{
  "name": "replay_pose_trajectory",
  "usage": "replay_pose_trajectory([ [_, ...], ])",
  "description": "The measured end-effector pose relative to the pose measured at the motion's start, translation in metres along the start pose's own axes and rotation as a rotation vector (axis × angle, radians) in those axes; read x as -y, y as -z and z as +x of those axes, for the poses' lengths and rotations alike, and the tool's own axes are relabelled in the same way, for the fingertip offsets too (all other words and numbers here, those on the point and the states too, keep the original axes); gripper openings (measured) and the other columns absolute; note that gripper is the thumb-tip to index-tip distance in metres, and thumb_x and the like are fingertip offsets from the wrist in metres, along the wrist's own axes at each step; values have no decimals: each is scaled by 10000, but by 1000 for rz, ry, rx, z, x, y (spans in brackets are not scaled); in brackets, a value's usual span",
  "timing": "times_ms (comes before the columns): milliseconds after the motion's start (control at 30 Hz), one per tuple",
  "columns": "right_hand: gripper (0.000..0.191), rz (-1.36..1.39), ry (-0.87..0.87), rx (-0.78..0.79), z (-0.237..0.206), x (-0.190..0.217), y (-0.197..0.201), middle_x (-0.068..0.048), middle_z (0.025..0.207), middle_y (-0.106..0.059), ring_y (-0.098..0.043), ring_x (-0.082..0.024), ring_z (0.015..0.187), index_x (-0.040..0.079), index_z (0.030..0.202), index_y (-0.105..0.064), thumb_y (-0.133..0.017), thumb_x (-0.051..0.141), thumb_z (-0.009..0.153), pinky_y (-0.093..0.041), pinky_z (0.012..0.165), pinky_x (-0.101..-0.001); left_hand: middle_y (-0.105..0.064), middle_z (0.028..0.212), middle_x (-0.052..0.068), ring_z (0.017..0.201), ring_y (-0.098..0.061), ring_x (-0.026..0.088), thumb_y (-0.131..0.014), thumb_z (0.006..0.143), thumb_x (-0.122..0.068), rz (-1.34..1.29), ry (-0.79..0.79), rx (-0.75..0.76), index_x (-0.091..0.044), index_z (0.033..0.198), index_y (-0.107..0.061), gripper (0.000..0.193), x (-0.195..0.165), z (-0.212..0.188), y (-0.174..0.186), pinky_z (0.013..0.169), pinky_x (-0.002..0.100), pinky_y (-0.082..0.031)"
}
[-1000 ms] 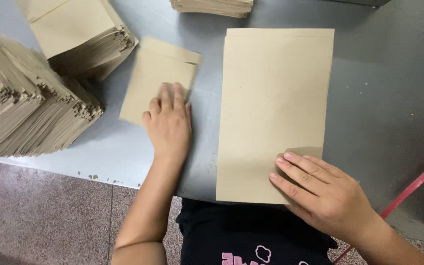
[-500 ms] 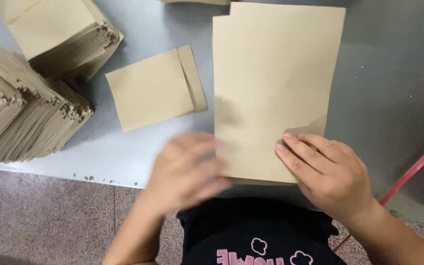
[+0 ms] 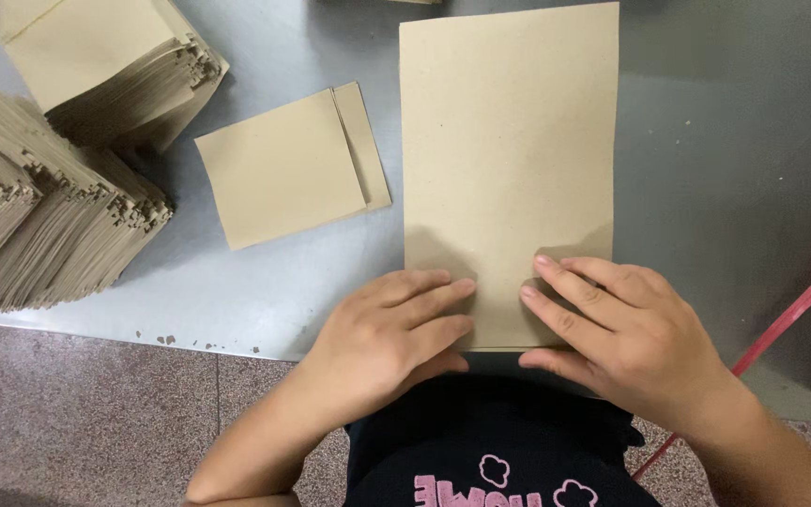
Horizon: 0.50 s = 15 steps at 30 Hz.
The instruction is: The person folds large kraft paper sheets in half, presses the crease flat, and places each folded sheet onto a growing stack on the table. They repeat this folding cycle continuously, taking new sheets from the pile and adding finished folded pieces to the side stack.
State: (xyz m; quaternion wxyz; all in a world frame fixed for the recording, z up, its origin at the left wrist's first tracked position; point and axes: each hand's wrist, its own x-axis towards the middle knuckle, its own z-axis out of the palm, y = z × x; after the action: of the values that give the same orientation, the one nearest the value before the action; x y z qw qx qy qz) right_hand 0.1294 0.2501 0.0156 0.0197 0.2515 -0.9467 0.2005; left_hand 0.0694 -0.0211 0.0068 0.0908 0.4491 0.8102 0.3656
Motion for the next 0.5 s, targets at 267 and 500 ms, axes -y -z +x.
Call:
replay_pose_trajectory([
  [267, 490, 38, 6, 13, 2, -4, 4, -71, 1285, -691, -616, -240, 1167, 89, 1122, -749, -812, 416, 762, -478, 929, -396, -700, 1290, 117, 1187, -663, 309, -823, 780, -254, 44, -27, 21, -55, 1171, -710, 453, -3, 2, 2, 984, 414, -543],
  [500, 528, 25, -9, 33, 0, -5, 3, -59, 1307, -681, -603, -242, 1171, 106, 1127, -751, -810, 448, 730, -472, 928, -399, -727, 1216, 93, 1107, -709, 271, -811, 787, -221, 25, -16, 6, -39, 1236, -688, 500, -7, 0, 2, 894, 370, -574],
])
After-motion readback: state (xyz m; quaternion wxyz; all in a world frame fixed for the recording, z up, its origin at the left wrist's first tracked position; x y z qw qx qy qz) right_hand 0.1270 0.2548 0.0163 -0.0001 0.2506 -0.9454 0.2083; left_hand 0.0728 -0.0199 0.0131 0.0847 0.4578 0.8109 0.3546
